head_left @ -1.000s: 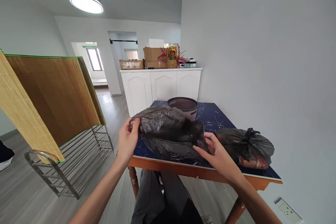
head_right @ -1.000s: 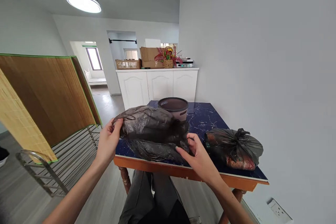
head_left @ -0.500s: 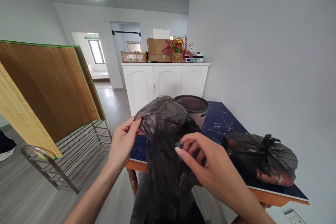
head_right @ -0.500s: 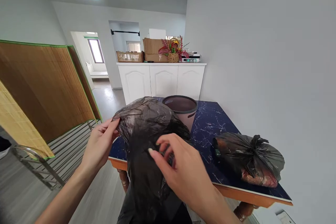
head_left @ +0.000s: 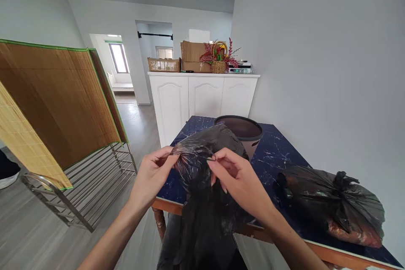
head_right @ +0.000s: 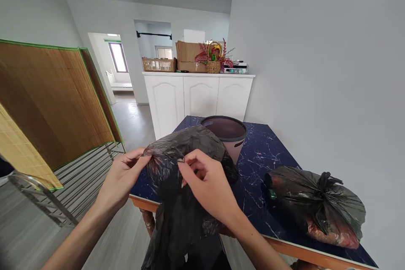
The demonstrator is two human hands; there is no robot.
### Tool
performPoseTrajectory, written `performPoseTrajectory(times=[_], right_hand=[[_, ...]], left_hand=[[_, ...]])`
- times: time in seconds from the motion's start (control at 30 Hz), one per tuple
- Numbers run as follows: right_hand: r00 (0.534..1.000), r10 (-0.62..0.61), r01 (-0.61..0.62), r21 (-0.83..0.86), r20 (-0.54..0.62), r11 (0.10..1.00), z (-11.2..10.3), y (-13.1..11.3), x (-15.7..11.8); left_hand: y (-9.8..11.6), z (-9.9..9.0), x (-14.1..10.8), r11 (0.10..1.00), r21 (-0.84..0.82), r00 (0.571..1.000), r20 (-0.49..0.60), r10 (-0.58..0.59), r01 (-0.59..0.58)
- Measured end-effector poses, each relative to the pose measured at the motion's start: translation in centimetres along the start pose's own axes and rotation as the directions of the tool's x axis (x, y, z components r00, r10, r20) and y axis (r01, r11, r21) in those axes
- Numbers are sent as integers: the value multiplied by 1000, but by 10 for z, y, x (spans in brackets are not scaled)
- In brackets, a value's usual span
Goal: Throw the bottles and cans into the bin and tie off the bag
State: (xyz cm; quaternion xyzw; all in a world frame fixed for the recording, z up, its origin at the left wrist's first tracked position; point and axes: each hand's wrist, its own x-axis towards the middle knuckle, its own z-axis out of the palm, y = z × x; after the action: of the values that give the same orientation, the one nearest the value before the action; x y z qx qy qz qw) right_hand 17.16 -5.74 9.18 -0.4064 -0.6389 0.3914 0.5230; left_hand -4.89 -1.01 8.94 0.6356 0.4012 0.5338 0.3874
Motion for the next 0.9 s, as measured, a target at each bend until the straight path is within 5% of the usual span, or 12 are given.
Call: performPoseTrajectory(times=[0.13,0.3,0.37,0.47,0.57,0.67,0.73,0.8,0.9], right_hand=[[999,7,-1,156,-40,988,-15,9,0],[992,100,-41,551,-78,834,-32,12,-10],[986,140,-54,629,-88,775,-42,12,-15],[965,245,-122,674,-89,728,-62,10,-24],[938,337,-206,652,-82,730,-82,-1,-37],[925,344,-215,527,-160,822,-91,-22,-60],[952,234,-172,285,-197,943,-91,-34,-78],[985,76,-92,-97,-157,991,-89,-38,-91],[996,-35,-25,-621,-85,784,-94,-30,-94]], left_hand=[[-1,-1,10,941,-298,985,-6,-171,161],[14,-9,19,679,-596,866,56,-497,429],[23,-15,16,650,-609,843,58,-535,454],[40,-22,3,689,-571,870,100,-482,447],[64,-24,-20,851,-380,929,69,-364,361],[89,-25,-44,994,66,994,65,-91,87],[99,-26,-55,896,421,984,159,80,-141],[99,-30,-61,671,688,959,240,150,-277],[89,-40,-55,394,874,958,266,104,-285]])
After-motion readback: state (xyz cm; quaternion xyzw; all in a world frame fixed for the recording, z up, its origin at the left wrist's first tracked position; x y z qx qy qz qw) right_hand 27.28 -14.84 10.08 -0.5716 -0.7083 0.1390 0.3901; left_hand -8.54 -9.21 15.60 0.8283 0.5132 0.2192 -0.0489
